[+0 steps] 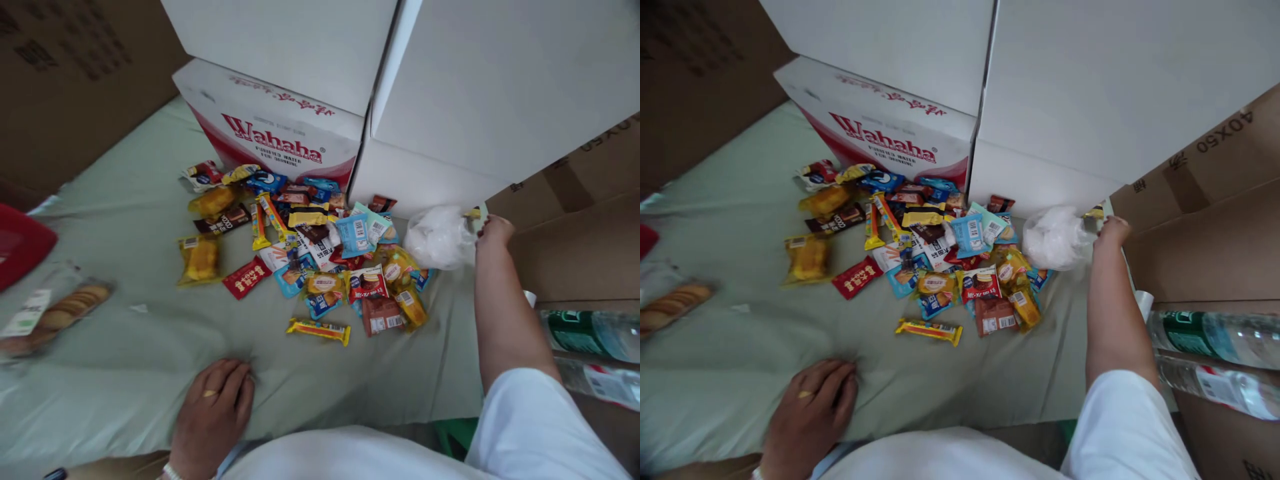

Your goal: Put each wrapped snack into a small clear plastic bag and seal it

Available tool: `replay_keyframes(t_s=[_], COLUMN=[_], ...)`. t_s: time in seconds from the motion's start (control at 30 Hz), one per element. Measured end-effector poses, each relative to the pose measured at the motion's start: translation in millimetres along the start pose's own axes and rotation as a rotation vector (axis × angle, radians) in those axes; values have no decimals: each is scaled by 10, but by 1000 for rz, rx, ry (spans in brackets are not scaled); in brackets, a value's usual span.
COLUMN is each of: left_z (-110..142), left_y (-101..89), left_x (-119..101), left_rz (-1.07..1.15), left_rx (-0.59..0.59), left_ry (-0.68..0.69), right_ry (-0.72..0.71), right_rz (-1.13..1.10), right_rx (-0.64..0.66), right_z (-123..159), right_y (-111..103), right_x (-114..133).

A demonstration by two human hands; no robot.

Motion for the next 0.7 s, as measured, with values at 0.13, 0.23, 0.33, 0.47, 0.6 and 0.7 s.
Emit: replay_keyframes(t_s=[0.13,0.23,0.33,0.47,0.6,0.7], left_z=[11,23,35,60,89,109], left_y=[-10,-11,-8,-1,1,-17], left_x=[-3,7,14,1,-13,-7], left_rz=[18,41,56,68,95,131], left_rx=[1,7,-8,-38,-78,-112], left_ry=[4,6,-9,-51,-100,-129], right_ry=[99,-193,-473,-397,-222,-109], right_rz=[-87,-25,267,603,383,-34], right_rx=[-168,-129,69,230,244,40], right_z=[309,547,659,617,552,667], right_y=[-349,-486,-387,-147,-230,-586], right_x=[1,276,639,909,1004,1068])
Point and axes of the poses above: each hand's wrist, its own z-axis away from the middle knuckle, its own y-axis out of the palm, x = y × z, the point moved 2 cm from there along -z, towards the middle knuckle, and after that the axes turned 14 degrees about z, right-handed, at the moved point
